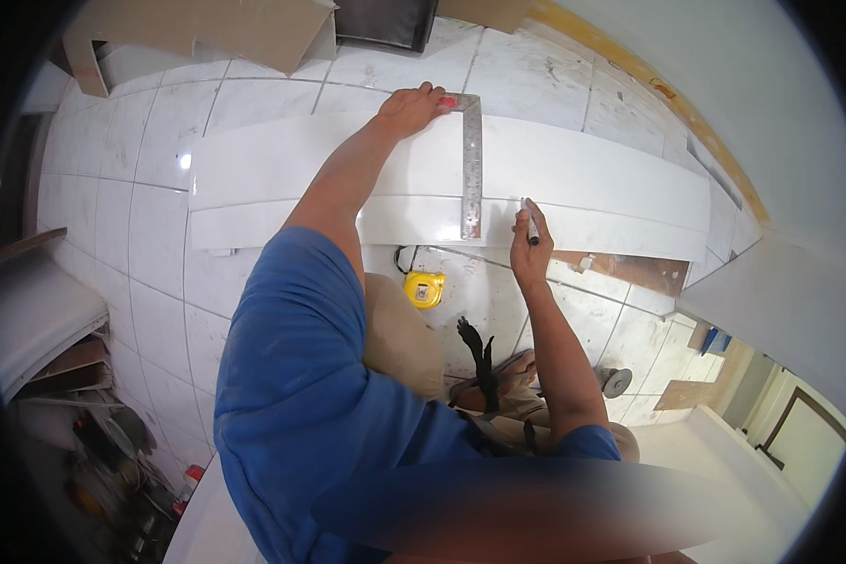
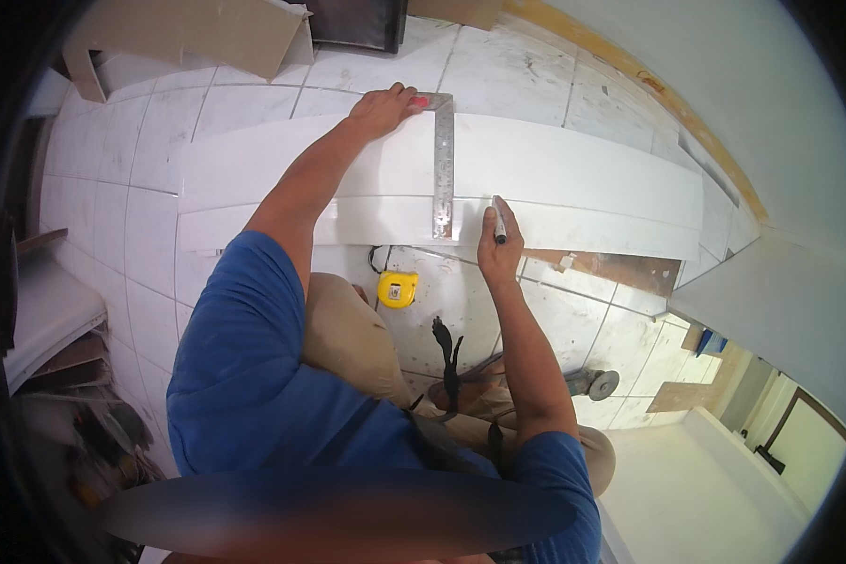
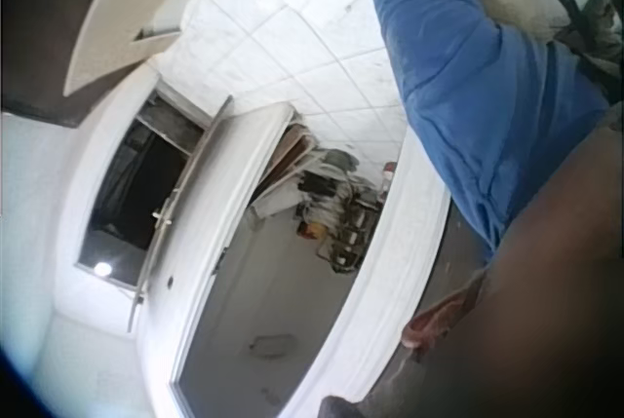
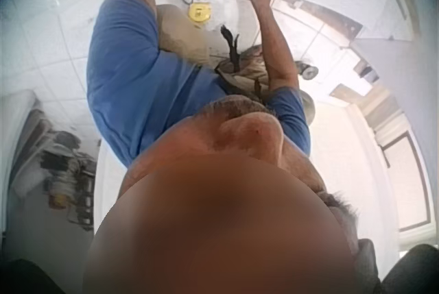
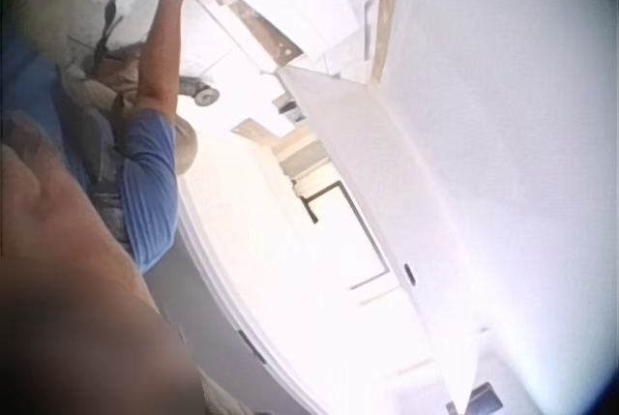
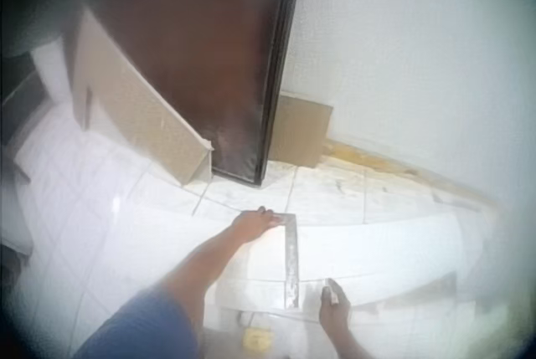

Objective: The person measures and marks a long white panel using a tape measure, marker, and square ruler. They then use an angle grinder to cut the panel along the marked line.

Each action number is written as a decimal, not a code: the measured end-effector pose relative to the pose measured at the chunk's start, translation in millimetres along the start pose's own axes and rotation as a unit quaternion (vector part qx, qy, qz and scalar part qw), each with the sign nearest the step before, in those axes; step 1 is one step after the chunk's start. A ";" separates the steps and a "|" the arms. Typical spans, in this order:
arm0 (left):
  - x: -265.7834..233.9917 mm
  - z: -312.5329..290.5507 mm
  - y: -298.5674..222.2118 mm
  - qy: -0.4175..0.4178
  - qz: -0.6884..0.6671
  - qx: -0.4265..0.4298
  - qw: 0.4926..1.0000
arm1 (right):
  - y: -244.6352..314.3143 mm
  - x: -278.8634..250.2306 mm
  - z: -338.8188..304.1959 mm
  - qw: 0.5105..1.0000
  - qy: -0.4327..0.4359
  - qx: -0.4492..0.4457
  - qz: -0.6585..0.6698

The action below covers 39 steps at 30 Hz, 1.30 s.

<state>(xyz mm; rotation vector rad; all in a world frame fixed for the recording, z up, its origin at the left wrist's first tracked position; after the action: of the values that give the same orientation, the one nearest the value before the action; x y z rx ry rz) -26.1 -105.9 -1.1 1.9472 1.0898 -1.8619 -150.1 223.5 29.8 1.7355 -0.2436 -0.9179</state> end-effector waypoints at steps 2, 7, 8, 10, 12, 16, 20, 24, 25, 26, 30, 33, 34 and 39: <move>0.9 -1.0 1.1 -0.002 0.003 0.004 1.000 | 11.4 -3.3 -1.3 0.999 -0.005 -0.038 -0.034; 2.6 -0.4 2.3 0.002 0.015 0.000 1.000 | 33.5 -13.6 -2.9 0.986 -0.051 -0.133 -0.084; 3.1 0.0 2.7 0.001 0.021 -0.003 1.000 | 29.7 -12.6 -2.3 0.990 -0.044 -0.115 -0.064; 3.7 -0.4 2.5 0.001 0.025 -0.005 1.000 | 20.2 -9.6 -1.5 0.996 -0.029 -0.080 -0.025; 3.2 -0.8 1.5 0.002 0.023 -0.004 1.000 | 14.0 -3.4 -5.5 0.998 0.003 -0.067 -0.011; 1.4 -1.5 -0.9 0.002 0.021 -0.005 1.000 | 3.1 15.4 -14.4 0.997 0.048 -0.059 -0.002; 0.2 -2.3 -0.7 -0.005 0.014 0.003 1.000 | 4.3 25.3 -14.0 0.998 0.039 -0.044 0.001; 2.2 -1.8 1.4 -0.009 0.015 0.003 1.000 | 10.3 31.0 -10.5 0.997 0.053 -0.055 -0.009; 2.3 -2.0 1.4 -0.011 0.013 0.005 1.000 | 14.9 31.1 -9.7 0.997 0.053 -0.060 -0.016; 2.3 -2.4 1.5 -0.013 0.011 0.007 1.000 | 17.6 31.5 -9.0 0.996 0.054 -0.064 -0.023; 3.7 -1.8 3.4 -0.032 0.010 0.015 0.999 | 17.7 34.5 -5.9 0.998 0.056 -0.036 -0.006; 4.3 -2.6 3.4 -0.038 0.013 0.016 0.999 | 20.0 33.6 -3.7 0.998 0.055 -0.036 0.003; 4.2 -2.6 2.3 -0.035 0.017 0.015 0.999 | 18.1 33.4 -2.0 0.997 0.049 -0.057 -0.012; 3.1 -1.9 1.2 -0.039 0.023 0.018 0.999 | 14.9 30.6 -5.7 0.994 0.059 -0.088 -0.039</move>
<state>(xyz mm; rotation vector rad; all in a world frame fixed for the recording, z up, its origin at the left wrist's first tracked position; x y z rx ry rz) -24.2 -104.5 -4.0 1.8862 0.9870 -1.9271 -121.4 204.4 29.6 1.6379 -0.0164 -0.8629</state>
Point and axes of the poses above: each hand's wrist, its own z-axis towards the middle knuckle, its own x-axis out of the palm, y = z × x, the point moved 5 cm from there along z, towards the middle knuckle, and after that the axes turned 5 degrees about -x, right-handed, at the moved point
